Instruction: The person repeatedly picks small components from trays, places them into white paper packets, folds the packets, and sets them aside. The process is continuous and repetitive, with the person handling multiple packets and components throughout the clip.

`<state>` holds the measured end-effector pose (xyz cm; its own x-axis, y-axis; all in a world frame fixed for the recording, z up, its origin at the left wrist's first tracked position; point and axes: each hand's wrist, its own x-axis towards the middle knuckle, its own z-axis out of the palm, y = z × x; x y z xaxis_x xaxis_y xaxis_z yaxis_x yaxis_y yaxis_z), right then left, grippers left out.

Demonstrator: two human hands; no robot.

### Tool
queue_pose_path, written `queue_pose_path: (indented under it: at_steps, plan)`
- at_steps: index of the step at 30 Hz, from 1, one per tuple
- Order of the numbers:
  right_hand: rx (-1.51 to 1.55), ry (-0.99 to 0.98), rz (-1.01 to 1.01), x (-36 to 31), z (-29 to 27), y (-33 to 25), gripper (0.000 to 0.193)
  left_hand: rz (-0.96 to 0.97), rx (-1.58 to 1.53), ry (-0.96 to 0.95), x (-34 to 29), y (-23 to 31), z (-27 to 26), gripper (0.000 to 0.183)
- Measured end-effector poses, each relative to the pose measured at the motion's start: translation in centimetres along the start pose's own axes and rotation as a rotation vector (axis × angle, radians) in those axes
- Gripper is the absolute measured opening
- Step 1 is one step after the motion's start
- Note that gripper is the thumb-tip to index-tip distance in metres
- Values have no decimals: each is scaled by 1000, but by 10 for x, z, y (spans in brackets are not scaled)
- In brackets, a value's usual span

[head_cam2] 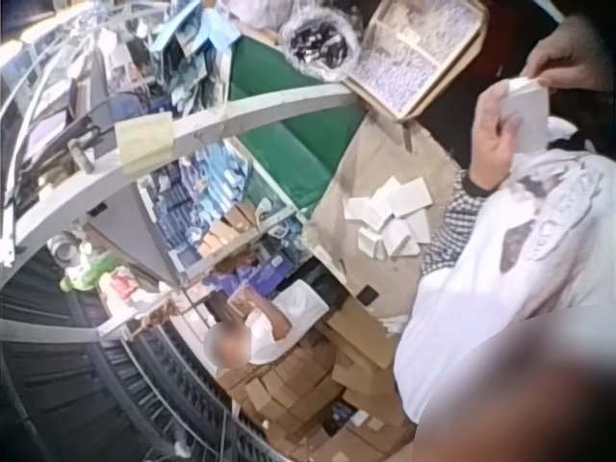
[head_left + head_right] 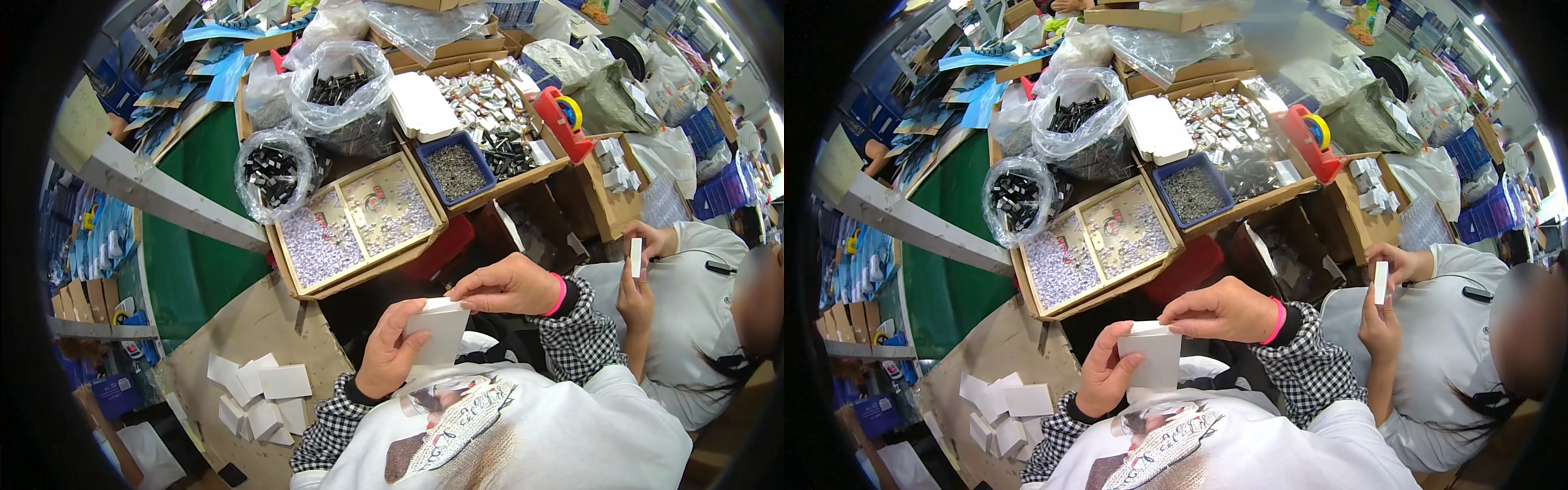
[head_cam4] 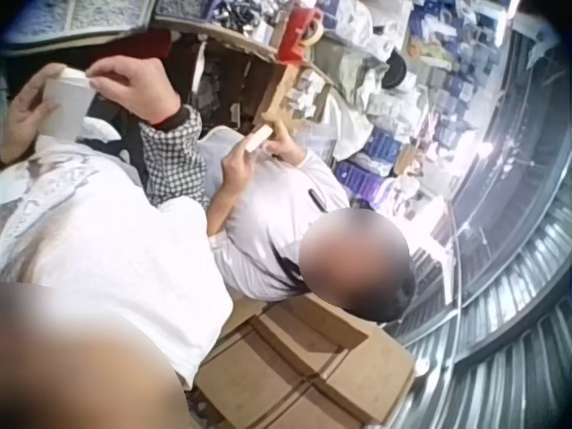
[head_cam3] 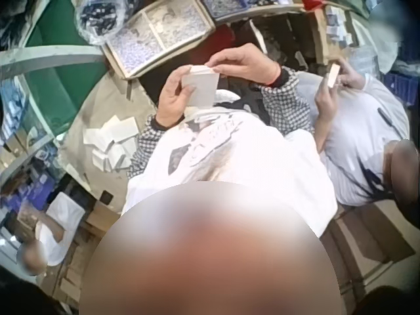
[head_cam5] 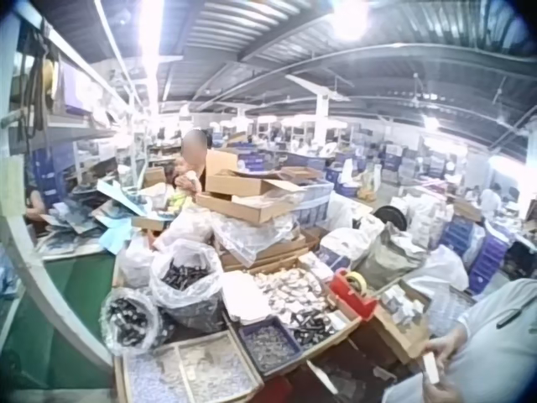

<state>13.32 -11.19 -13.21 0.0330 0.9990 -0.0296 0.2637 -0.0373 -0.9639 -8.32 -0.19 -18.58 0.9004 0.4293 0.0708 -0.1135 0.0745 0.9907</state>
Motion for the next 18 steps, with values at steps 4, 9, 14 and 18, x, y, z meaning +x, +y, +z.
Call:
queue_pose_path:
  at_steps: [4,9,14,18]
  plan:
    - [-132,48,-35,3,-1,-9,20,40,141,7,3,8,3,44]
    - [82,138,-120,2,13,-1,34,93,-257,142,3,-1,18,41]
    - [26,189,4,-11,37,20,38,-6,-303,156,-8,-14,18,41]
    - [40,273,18,-16,48,33,32,-97,-267,138,-10,-26,17,40]
